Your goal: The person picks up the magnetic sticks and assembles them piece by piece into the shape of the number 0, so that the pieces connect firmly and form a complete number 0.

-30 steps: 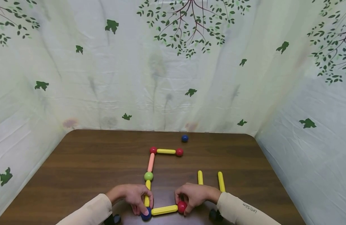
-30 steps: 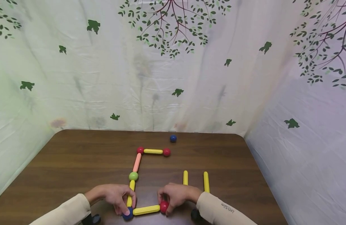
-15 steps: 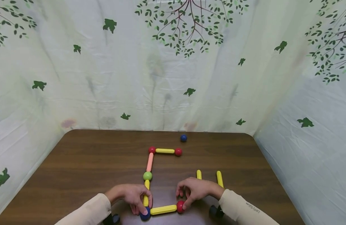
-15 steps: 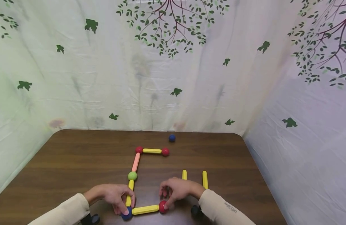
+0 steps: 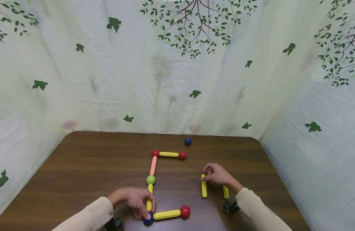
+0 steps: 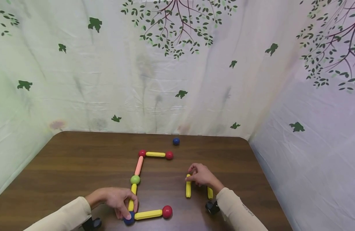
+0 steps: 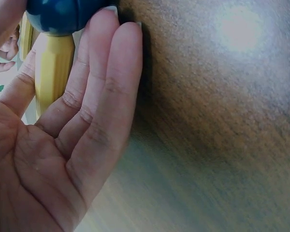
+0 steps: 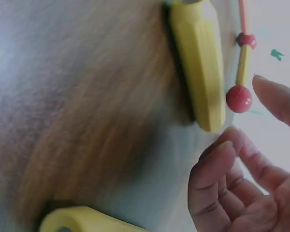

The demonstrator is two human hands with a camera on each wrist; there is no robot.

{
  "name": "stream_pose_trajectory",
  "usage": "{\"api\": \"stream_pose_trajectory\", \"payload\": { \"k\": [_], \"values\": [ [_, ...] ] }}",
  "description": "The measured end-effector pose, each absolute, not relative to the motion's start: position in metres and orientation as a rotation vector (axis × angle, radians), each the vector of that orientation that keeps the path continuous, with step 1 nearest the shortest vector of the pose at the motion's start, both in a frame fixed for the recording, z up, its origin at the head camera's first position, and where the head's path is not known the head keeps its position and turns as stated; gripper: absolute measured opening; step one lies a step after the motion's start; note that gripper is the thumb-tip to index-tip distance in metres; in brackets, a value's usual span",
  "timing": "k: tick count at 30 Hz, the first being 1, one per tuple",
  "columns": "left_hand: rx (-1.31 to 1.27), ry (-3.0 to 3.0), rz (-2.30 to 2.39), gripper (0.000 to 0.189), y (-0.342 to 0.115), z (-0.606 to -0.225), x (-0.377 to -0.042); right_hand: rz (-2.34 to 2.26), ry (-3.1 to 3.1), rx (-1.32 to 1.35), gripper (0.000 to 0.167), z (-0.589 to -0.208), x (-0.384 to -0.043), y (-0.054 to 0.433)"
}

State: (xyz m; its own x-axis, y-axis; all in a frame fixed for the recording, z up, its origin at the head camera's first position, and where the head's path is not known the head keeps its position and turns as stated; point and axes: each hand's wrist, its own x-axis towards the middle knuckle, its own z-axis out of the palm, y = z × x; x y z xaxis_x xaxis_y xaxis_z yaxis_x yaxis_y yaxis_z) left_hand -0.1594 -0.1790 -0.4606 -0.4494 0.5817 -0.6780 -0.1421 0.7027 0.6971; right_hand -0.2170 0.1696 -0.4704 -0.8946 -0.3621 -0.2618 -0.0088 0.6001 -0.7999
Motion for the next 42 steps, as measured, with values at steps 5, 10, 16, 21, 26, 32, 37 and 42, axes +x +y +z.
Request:
{"api": "stream_pose_trajectory", "payload": {
  "k": [5,10,16,21,26,32,37,42],
  "values": [
    [0.327,1.858,0.847,0.009,-0.178,-0.460,-0.161,-1.160,2.431,-0.238,0.040,-0.477,-0.218,0.168],
    [0.317,1.852,0.843,0.009,-0.177,-0.460,-0.161,-1.119,2.435,-0.257,0.039,-0.484,-0.220,0.166],
    [0.325,1.854,0.856,0.010,-0.178,-0.461,-0.161,-1.075,2.439,-0.275,0.033,-0.484,-0.221,0.162],
    [0.328,1.852,0.857,0.009,-0.179,-0.461,-0.161,-1.068,2.449,-0.265,0.030,-0.482,-0.220,0.160],
    [0.322,1.848,0.847,0.009,-0.178,-0.462,-0.161,-1.080,2.457,-0.236,0.029,-0.482,-0.219,0.157],
    [0.333,1.876,0.828,0.009,-0.176,-0.461,-0.162,-1.109,2.444,-0.246,0.025,-0.480,-0.218,0.158],
    [0.328,1.881,0.828,0.008,-0.176,-0.460,-0.160,-1.188,2.357,-0.310,0.023,-0.482,-0.217,0.163],
    [0.354,1.891,0.861,0.009,-0.177,-0.459,-0.158,-1.317,2.265,-0.370,0.027,-0.484,-0.218,0.163]
  ]
}}
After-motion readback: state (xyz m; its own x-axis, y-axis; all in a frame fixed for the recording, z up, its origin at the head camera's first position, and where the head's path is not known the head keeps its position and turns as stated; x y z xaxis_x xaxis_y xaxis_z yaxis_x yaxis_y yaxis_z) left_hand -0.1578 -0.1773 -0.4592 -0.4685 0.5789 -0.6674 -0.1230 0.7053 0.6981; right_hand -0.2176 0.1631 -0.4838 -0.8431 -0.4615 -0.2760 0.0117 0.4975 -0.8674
